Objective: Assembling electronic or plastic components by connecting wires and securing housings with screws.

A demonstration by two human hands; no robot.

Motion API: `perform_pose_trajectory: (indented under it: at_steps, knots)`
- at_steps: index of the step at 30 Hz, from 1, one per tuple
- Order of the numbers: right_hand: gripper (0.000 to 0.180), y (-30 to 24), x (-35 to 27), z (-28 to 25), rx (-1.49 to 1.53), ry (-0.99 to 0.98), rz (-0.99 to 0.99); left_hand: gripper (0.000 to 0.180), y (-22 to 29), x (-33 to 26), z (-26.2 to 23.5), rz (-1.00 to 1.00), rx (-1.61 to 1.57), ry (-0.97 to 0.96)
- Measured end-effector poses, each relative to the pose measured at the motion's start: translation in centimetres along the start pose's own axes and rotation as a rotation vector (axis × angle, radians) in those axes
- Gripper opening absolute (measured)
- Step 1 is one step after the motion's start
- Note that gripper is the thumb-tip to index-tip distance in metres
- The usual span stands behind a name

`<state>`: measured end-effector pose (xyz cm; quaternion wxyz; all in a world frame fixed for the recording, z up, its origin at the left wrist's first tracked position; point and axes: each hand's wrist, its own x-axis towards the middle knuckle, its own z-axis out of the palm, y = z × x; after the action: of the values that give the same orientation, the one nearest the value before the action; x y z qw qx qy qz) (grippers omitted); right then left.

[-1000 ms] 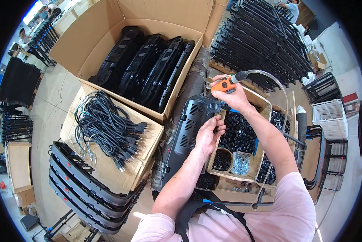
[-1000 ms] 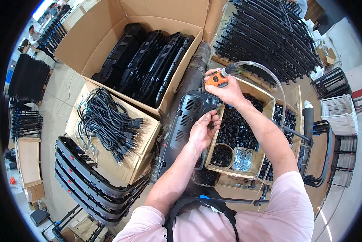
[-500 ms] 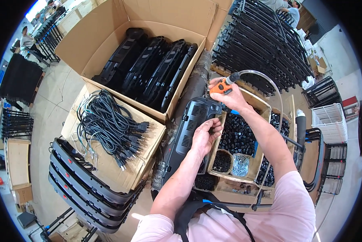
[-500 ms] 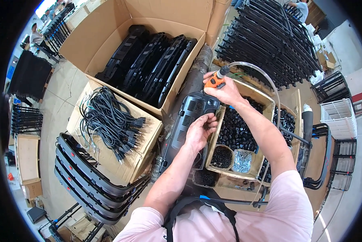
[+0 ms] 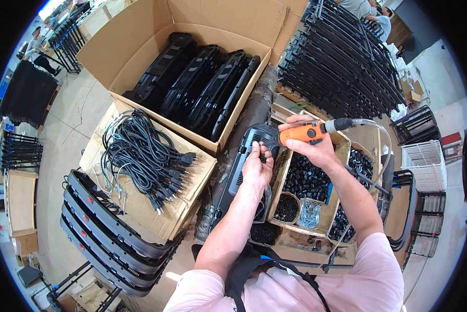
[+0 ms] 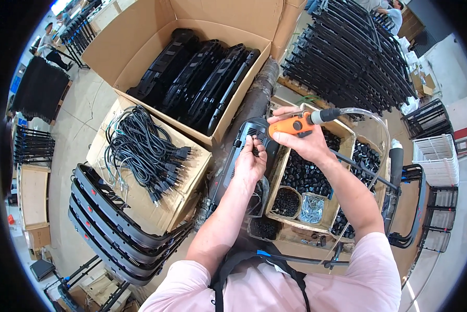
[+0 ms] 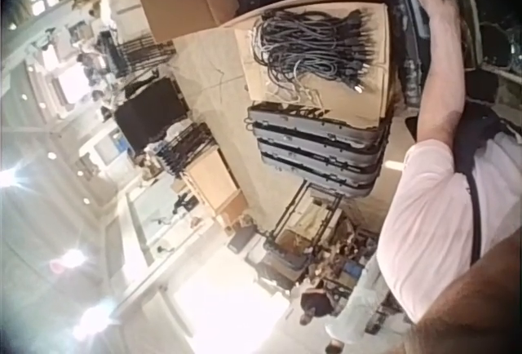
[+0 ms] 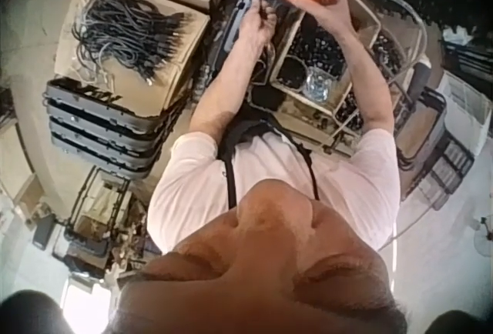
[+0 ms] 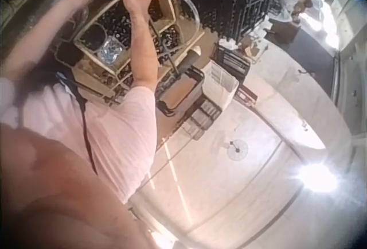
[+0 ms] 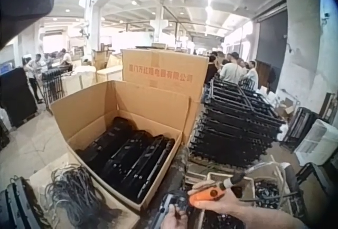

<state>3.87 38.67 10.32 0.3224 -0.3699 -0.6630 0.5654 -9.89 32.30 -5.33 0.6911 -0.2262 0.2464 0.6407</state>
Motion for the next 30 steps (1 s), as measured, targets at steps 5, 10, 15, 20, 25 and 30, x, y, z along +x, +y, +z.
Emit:
perform_pose_trajectory:
  at_steps: [5, 10, 15, 20, 25, 30]
  knots:
    - [0.056, 0.1, 0.0, 0.4, -0.003, -0.021, -0.002, 0.022, 0.6, 0.1, -0.3, -0.032, -0.043, -0.116]
    - [0.054, 0.2, 0.2, 0.9, -0.006, -0.062, 0.000, 0.024, 1.4, -0.1, -1.0, -0.058, -0.012, -0.157]
    - [0.052, 0.3, 1.0, 2.3, 0.007, -0.066, 0.022, 0.029, 1.2, -1.2, -0.5, -0.014, -0.028, -0.128]
    - [0.050, 2.1, 3.4, 4.0, -0.046, -0.034, -0.060, 0.032, 0.2, -2.9, -0.9, -0.044, 0.117, -0.112]
    - [0.046, 3.2, 5.2, 5.1, -0.127, -0.016, -0.060, 0.026, -0.2, -5.1, -2.7, -0.129, 0.126, -0.103]
    - [0.045, 4.5, 6.0, 6.0, -0.160, -0.032, -0.057, 0.026, -0.4, -7.5, -4.5, -0.162, 0.172, -0.120]
